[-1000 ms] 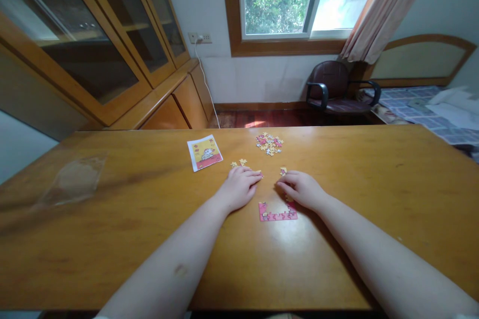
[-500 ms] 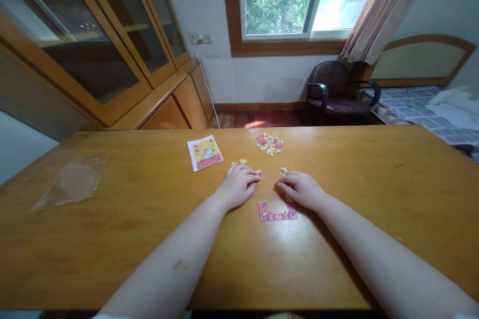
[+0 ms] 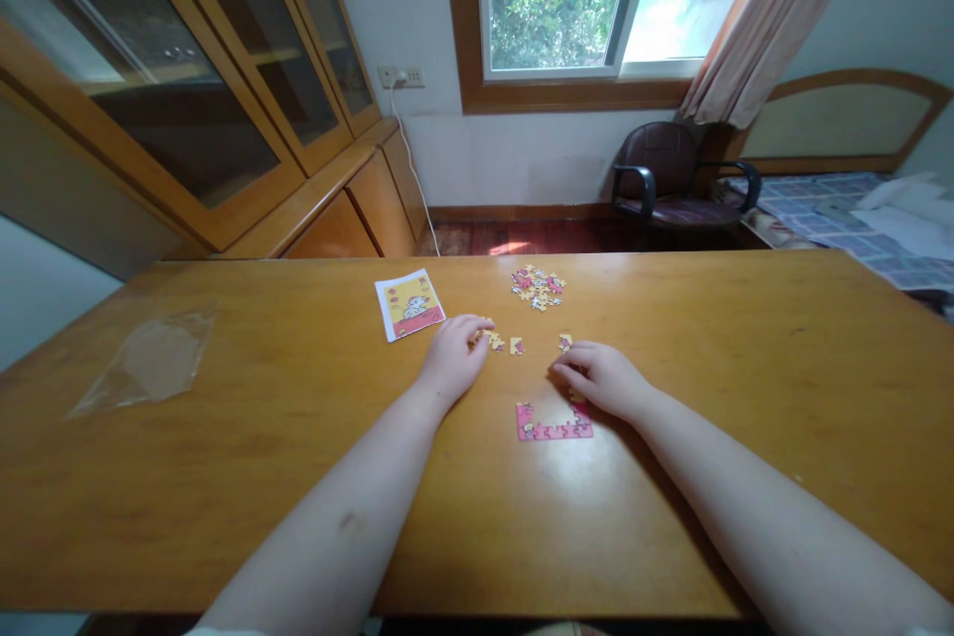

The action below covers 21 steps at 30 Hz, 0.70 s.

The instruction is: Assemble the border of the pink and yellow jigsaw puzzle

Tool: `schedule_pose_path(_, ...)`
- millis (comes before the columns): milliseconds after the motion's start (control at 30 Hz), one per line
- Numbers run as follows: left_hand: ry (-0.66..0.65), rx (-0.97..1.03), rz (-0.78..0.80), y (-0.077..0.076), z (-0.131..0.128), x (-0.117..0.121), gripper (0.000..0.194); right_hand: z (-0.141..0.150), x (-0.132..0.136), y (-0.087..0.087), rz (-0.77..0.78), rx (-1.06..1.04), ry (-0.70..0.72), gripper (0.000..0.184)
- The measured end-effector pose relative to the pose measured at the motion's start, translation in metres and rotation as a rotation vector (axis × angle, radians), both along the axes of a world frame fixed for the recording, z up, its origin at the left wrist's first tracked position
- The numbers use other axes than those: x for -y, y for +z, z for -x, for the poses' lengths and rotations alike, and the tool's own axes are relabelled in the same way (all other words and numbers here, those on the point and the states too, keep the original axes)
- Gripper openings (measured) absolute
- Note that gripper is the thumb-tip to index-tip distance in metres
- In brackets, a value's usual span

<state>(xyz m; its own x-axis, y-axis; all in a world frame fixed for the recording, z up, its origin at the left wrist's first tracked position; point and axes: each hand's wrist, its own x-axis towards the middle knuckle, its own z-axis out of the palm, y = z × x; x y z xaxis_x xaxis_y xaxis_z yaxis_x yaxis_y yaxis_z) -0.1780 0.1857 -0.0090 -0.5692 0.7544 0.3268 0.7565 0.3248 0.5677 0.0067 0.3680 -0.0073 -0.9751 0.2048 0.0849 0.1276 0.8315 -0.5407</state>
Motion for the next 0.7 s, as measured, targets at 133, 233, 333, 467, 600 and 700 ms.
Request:
schedule_pose_path(133, 0.205, 0.047, -0.055, 0.004, 0.018, 0.008, 0.018, 0.000, 0.000, 0.000, 0.008, -0.006, 0.005, 0.025)
schedule_pose_path(233, 0.292, 0.004, 0.035, 0.006, 0.025, 0.012, 0.021, 0.000, -0.001, -0.001, 0.008, -0.008, 0.005, 0.026)
schedule_pose_path(333, 0.310, -0.073, 0.192, 0.006, 0.024, 0.012, 0.025, 0.000, -0.002, -0.002, 0.006, -0.008, 0.004, 0.027)
schedule_pose_path(467, 0.274, -0.133, 0.347, 0.004, 0.020, 0.008, 0.032, 0.000, -0.001, -0.002, 0.006, -0.010, 0.006, 0.026)
schedule_pose_path(600, 0.177, -0.163, 0.424, 0.001, 0.020, 0.008, 0.037, 0.000, -0.001, -0.001, 0.003, -0.006, 0.008, 0.025)
schedule_pose_path(700, 0.184, -0.191, 0.466, 0.000, 0.020, 0.009, 0.039, 0.000, -0.001, 0.000, 0.004, -0.001, 0.005, 0.025)
